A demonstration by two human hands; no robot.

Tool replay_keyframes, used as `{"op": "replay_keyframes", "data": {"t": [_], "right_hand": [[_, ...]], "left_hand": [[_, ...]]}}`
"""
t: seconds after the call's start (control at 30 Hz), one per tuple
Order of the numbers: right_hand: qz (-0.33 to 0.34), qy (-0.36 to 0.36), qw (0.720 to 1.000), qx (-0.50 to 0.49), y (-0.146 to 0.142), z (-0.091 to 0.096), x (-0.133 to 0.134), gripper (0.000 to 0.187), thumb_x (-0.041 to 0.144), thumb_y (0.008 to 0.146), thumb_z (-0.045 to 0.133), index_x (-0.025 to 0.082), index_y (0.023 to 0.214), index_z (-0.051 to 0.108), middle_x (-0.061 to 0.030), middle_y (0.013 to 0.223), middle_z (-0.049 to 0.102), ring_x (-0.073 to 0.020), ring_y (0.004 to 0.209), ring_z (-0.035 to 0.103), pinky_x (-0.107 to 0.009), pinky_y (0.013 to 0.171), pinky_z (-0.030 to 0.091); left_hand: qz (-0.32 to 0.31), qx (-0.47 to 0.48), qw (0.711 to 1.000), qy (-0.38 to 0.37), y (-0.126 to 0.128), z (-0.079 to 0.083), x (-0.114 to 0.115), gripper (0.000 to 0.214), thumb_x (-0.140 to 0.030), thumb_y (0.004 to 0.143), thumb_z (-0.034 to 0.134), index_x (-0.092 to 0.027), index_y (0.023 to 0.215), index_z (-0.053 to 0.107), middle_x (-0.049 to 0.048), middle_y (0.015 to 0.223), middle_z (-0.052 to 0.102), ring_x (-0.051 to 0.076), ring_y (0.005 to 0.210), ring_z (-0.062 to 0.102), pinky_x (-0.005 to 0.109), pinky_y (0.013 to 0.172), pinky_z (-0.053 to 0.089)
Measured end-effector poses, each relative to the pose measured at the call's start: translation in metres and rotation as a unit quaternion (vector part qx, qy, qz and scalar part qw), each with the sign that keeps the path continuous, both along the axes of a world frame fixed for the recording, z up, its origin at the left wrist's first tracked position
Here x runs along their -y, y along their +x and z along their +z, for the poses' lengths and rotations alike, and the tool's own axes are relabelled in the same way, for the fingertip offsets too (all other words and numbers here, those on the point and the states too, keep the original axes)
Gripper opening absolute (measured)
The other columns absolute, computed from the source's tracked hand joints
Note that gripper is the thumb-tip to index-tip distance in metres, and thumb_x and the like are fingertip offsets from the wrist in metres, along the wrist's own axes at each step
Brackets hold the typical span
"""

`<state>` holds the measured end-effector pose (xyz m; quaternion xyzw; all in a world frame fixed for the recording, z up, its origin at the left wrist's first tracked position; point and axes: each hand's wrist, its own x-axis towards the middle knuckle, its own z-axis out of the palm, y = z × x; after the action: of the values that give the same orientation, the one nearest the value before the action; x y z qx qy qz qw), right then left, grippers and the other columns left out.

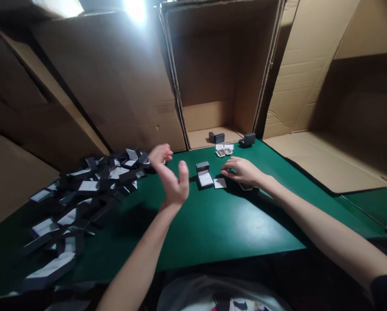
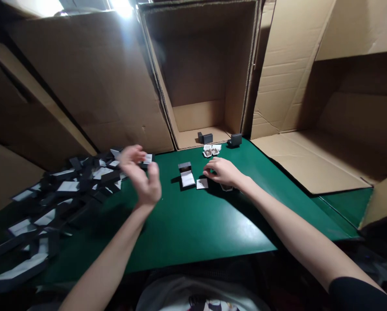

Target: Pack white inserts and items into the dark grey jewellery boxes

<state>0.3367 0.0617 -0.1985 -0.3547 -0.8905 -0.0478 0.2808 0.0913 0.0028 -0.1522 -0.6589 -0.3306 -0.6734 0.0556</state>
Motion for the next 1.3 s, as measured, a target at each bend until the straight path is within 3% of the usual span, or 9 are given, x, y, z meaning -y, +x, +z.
{"op": "replay_keyframes", "data": {"t": [0.17,0.27,0.4,0.53,0.73,0.9,1.0,1.17,1.3], "right_hand": [[0.013,-0.036,0.998,0.04,-0.011,-0.005,0.004,0.027,0.037,0.088,0.051,0.016,0.094,0.067,-0.0055,0.084,0.061,-0.0165,0.081,0.053,-0.027,0.067,0.039],[0.011,-0.028,0.999,0.033,-0.013,-0.003,0.006,0.022,0.031,0.088,0.05,0.016,0.091,0.067,-0.0048,0.085,0.061,-0.0159,0.082,0.053,-0.027,0.069,0.039],[0.0,-0.066,0.996,0.052,-0.009,0.0,0.006,0.029,0.041,0.085,0.055,0.017,0.094,0.067,-0.0062,0.085,0.059,-0.0171,0.081,0.053,-0.027,0.064,0.038],[0.005,-0.13,0.989,0.071,-0.009,-0.001,0.007,0.044,0.056,0.077,0.06,0.016,0.096,0.066,-0.0073,0.087,0.055,-0.0166,0.077,0.052,-0.026,0.061,0.037],[0.047,-0.169,0.984,0.019,-0.014,0.002,0.009,0.019,0.031,0.084,0.056,0.013,0.084,0.063,-0.005,0.083,0.058,-0.0129,0.073,0.052,-0.023,0.064,0.038],[0.023,-0.181,0.98,-0.082,-0.016,0.009,0.016,0.026,0.033,0.079,0.061,0.014,0.096,0.063,-0.0023,0.076,0.061,-0.0116,0.065,0.054,-0.021,0.059,0.039],[0.032,-0.177,0.972,-0.153,-0.021,0.011,0.02,0.026,0.035,0.079,0.06,0.011,0.089,0.063,-0.003,0.071,0.06,-0.0103,0.059,0.052,-0.021,0.056,0.04],[0.111,-0.112,0.963,-0.217,-0.028,0.007,0.02,0.02,0.017,0.081,0.051,0.015,0.092,0.067,-0.007,0.102,0.061,-0.0146,0.089,0.059,-0.027,0.08,0.048],[0.129,-0.197,0.931,-0.279,-0.031,0.005,0.023,0.028,0.024,0.085,0.05,0.014,0.108,0.063,-0.009,0.116,0.058,-0.0173,0.105,0.057,-0.032,0.089,0.047]], "left_hand": [[-0.072,-0.09,0.974,-0.196,0.006,-0.067,-0.036,0.051,-0.035,0.086,0.051,-0.013,0.127,0.029,0.0164,0.121,0.037,0.023,0.103,0.045,0.037,0.085,0.041],[-0.12,-0.092,0.943,-0.296,0.003,-0.085,-0.049,0.059,-0.028,0.084,0.057,-0.014,0.131,0.025,0.0131,0.119,0.045,0.022,0.106,0.047,0.036,0.091,0.038],[-0.159,-0.083,0.923,-0.341,-0.001,-0.084,-0.054,0.051,-0.015,0.084,0.059,-0.015,0.129,0.035,0.0076,0.107,0.054,0.019,0.098,0.052,0.031,0.089,0.039],[-0.118,-0.07,0.923,-0.36,0.0,-0.079,-0.053,0.029,-0.01,0.079,0.063,-0.013,0.107,0.055,0.0043,0.093,0.057,0.017,0.081,0.054,0.024,0.071,0.041],[-0.141,-0.053,0.909,-0.388,0.001,-0.073,-0.052,0.015,-0.001,0.073,0.057,-0.011,0.084,0.06,-0.0005,0.073,0.056,0.014,0.066,0.051,0.02,0.056,0.034],[-0.131,-0.085,0.913,-0.376,-0.003,-0.071,-0.053,0.015,-0.003,0.071,0.057,-0.011,0.082,0.063,0.0001,0.075,0.059,0.016,0.067,0.053,0.021,0.056,0.035],[-0.14,-0.092,0.904,-0.392,-0.007,-0.072,-0.055,0.017,-0.007,0.072,0.058,-0.012,0.087,0.064,0.0006,0.077,0.06,0.016,0.068,0.054,0.021,0.055,0.035],[-0.137,-0.092,0.91,-0.381,-0.01,-0.073,-0.055,0.009,-0.016,0.074,0.064,-0.011,0.081,0.061,0.002,0.075,0.059,0.017,0.069,0.054,0.021,0.056,0.037],[-0.195,-0.014,0.906,-0.376,-0.007,-0.072,-0.055,0.027,-0.015,0.074,0.064,-0.011,0.1,0.059,0.0064,0.096,0.06,0.019,0.087,0.058,0.022,0.071,0.046]]}}
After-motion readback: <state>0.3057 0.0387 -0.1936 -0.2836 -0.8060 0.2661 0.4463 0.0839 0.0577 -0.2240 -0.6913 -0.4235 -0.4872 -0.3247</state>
